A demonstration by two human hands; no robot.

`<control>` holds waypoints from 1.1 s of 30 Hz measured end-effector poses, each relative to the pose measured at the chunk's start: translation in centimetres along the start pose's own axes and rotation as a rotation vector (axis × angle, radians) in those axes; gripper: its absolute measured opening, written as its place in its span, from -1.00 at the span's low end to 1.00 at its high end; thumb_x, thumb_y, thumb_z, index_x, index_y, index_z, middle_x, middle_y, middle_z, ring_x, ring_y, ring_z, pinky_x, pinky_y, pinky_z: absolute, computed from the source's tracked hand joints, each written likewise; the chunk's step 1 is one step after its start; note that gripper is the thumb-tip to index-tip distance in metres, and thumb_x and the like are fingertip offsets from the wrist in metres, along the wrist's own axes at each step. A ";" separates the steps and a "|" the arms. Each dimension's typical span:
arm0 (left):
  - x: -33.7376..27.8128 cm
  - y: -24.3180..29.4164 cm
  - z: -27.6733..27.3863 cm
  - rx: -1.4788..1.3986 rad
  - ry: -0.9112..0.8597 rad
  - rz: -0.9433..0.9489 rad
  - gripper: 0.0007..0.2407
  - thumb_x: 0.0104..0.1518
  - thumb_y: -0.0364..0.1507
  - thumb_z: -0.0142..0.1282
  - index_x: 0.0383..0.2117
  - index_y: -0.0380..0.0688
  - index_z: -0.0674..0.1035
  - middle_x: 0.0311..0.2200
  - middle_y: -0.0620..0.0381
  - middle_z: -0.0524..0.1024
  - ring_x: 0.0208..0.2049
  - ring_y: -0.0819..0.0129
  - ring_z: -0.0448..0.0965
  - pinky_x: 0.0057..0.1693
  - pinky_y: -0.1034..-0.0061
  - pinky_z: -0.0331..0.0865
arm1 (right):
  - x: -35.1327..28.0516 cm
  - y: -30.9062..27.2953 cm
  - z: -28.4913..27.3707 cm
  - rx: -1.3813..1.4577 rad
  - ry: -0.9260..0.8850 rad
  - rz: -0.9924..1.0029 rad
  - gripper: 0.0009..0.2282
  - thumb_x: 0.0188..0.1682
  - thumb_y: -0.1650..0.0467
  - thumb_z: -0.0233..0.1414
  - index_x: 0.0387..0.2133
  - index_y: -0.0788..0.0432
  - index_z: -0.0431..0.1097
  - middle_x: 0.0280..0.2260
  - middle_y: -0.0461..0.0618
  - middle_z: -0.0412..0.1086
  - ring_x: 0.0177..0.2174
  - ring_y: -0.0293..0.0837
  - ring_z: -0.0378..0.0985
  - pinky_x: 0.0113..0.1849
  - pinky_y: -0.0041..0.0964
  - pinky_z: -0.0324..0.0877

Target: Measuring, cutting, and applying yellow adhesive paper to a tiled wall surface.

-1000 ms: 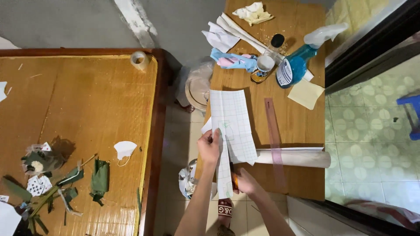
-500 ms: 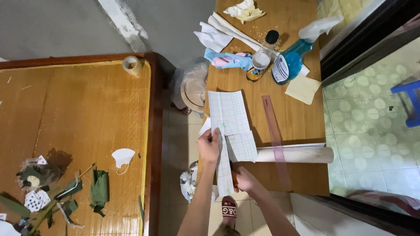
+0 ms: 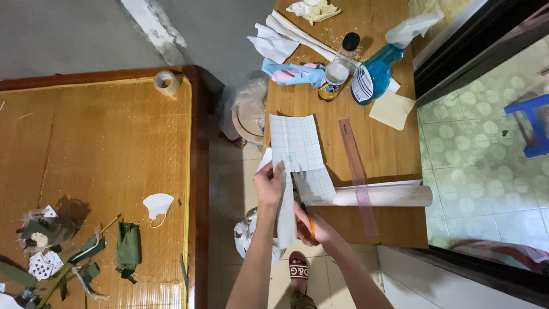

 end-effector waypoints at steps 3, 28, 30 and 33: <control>0.3 0.4 -0.1 -0.020 -0.009 -0.021 -0.78 0.24 -0.39 0.11 -0.11 -0.20 0.69 -0.17 0.14 0.72 -0.23 0.47 0.64 -0.08 0.55 0.55 | 2.7 6.8 -2.5 0.152 0.047 0.193 -0.39 0.11 -0.07 -0.17 -0.75 0.13 0.17 -0.76 -0.09 0.22 -0.74 -0.28 0.15 -0.58 -0.43 0.09; -2.0 5.6 -0.7 0.378 0.244 0.111 -0.56 0.17 -0.44 0.20 0.21 -0.17 0.45 0.16 -0.26 0.39 0.18 -0.20 0.42 0.27 -0.05 0.34 | -6.7 -3.0 -16.2 -0.051 1.103 -0.478 -0.77 -0.17 0.22 0.34 -0.50 0.11 0.59 -0.54 0.12 0.51 -0.41 0.00 0.59 -0.28 -0.23 0.41; -5.7 9.2 0.5 0.155 0.169 0.069 -0.55 0.16 -0.34 0.18 0.20 -0.16 0.45 0.20 -0.12 0.42 0.24 0.00 0.41 0.33 0.12 0.28 | -9.8 -3.2 -14.9 0.099 1.092 -0.549 -0.84 -0.13 0.34 0.30 -0.50 0.19 0.56 -0.47 0.03 0.53 -0.37 -0.13 0.56 -0.22 -0.31 0.41; -11.7 16.1 2.0 -0.154 -0.009 0.028 -0.66 0.10 -0.26 0.23 -0.05 -0.13 0.54 -0.16 0.15 0.52 0.03 0.31 0.54 0.23 0.37 0.40 | -13.8 -4.2 -12.4 0.310 1.061 -0.624 -0.89 -0.11 0.46 0.28 -0.52 0.26 0.52 -0.43 -0.06 0.51 -0.34 -0.26 0.50 -0.17 -0.42 0.37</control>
Point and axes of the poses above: each hand's wrist, its own x-axis towards the middle knuckle, its own z-axis out of the palm, y = z × x, the point moved 6 cm from there along x, towards the middle knuckle
